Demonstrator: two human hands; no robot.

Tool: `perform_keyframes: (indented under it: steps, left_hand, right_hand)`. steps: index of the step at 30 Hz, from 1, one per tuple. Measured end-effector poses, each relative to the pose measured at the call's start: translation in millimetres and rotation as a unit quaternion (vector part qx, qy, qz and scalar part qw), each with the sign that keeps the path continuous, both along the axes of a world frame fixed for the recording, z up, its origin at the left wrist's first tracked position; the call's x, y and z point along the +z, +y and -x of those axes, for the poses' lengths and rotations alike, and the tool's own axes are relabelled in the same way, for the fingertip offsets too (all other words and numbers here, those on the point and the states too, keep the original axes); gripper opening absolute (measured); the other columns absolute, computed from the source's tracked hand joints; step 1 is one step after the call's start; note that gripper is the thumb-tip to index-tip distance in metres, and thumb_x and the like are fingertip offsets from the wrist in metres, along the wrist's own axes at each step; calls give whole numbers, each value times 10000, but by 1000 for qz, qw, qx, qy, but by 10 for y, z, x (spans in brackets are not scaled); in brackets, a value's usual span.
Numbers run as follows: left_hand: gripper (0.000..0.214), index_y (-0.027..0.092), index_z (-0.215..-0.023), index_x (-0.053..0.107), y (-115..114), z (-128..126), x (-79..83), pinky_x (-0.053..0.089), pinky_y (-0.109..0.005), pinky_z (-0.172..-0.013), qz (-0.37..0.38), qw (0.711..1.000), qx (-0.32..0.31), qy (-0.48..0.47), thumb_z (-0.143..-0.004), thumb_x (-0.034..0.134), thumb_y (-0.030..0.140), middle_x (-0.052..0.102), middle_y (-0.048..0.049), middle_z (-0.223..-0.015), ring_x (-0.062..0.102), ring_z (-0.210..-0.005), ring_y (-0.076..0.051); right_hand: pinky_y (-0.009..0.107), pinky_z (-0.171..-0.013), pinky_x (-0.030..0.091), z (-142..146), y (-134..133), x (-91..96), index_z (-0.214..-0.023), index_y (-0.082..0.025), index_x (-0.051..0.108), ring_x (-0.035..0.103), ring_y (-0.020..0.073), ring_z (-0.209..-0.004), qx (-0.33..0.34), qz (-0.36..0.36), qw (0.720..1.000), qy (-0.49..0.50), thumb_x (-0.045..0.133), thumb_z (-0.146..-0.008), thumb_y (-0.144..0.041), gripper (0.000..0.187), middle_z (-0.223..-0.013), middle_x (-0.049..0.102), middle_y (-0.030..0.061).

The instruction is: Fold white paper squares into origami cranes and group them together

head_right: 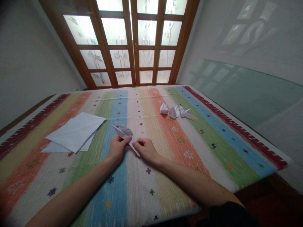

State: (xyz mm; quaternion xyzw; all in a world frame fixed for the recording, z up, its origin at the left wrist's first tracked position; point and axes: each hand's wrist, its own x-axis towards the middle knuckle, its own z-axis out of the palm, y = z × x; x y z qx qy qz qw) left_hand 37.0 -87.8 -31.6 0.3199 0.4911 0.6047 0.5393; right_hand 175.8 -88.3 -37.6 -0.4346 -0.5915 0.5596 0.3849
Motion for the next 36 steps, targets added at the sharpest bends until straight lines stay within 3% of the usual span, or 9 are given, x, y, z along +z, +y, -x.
perform_keyframes:
  steps: [4,10,15,20,23,28,31,36]
  left_hand:
    - [276,130,-560,652,13,14,8,391,-232,-469,5,1000,5,29,-516,795,362,617,-15,-510,510,-450,-110]
    - [318,134,-565,636,48,42,-31,361,-226,-443,12,998,26,51,-526,792,409,611,-13,-501,492,-428,-105]
    - [346,123,-591,642,54,52,-43,365,-222,-452,5,998,45,51,-543,800,427,607,-9,-507,494,-439,-102]
    - [354,132,-639,641,71,69,-60,364,-217,-448,-10,997,70,31,-574,792,445,609,7,-531,497,-444,-99]
    - [375,136,-609,623,92,88,-103,363,-218,-451,-12,997,73,10,-583,782,475,580,21,-499,477,-432,-95]
    - [315,122,-672,678,48,57,-115,401,-220,-499,-28,1000,6,-5,-587,796,401,631,0,-554,525,-494,-111]
    - [291,121,-716,704,-5,21,-73,421,-227,-509,-24,999,-22,3,-596,793,371,677,-23,-614,551,-509,-121]
    - [276,131,-749,712,-56,-18,-1,450,-236,-530,-17,998,-48,24,-585,801,335,692,-23,-644,580,-536,-132]
  right_hand:
    - [223,-407,388,17,-10,9,-659,-192,529,502,102,-401,19,76,996,35,643,-746,-467,310,-487,558,-31]
    - [215,-436,473,11,-10,32,-800,-159,575,556,92,-443,54,130,988,65,732,-669,-387,306,-564,602,-27]
    - [171,-361,420,-4,-12,59,-882,-159,566,519,70,-386,78,158,983,49,693,-733,-369,287,-546,595,-43]
    - [158,-304,338,-21,-36,85,-1015,-183,551,435,63,-312,99,146,984,20,618,-813,-391,298,-482,540,-90]
    - [177,-337,374,-42,-26,83,-1030,-182,551,464,78,-345,89,107,990,12,564,-851,-429,304,-503,533,-80]
    - [241,-559,523,-74,27,83,-1142,-237,493,628,101,-639,-4,5,995,98,632,-809,-396,394,-951,622,23]
    - [279,-649,539,-72,30,78,-1173,-275,457,634,114,-734,-5,-18,992,127,667,-781,-348,451,-1088,585,45]
    - [257,-627,511,-32,11,46,-1125,-284,413,569,84,-653,-8,-16,988,151,713,-720,-288,504,-974,550,-15]
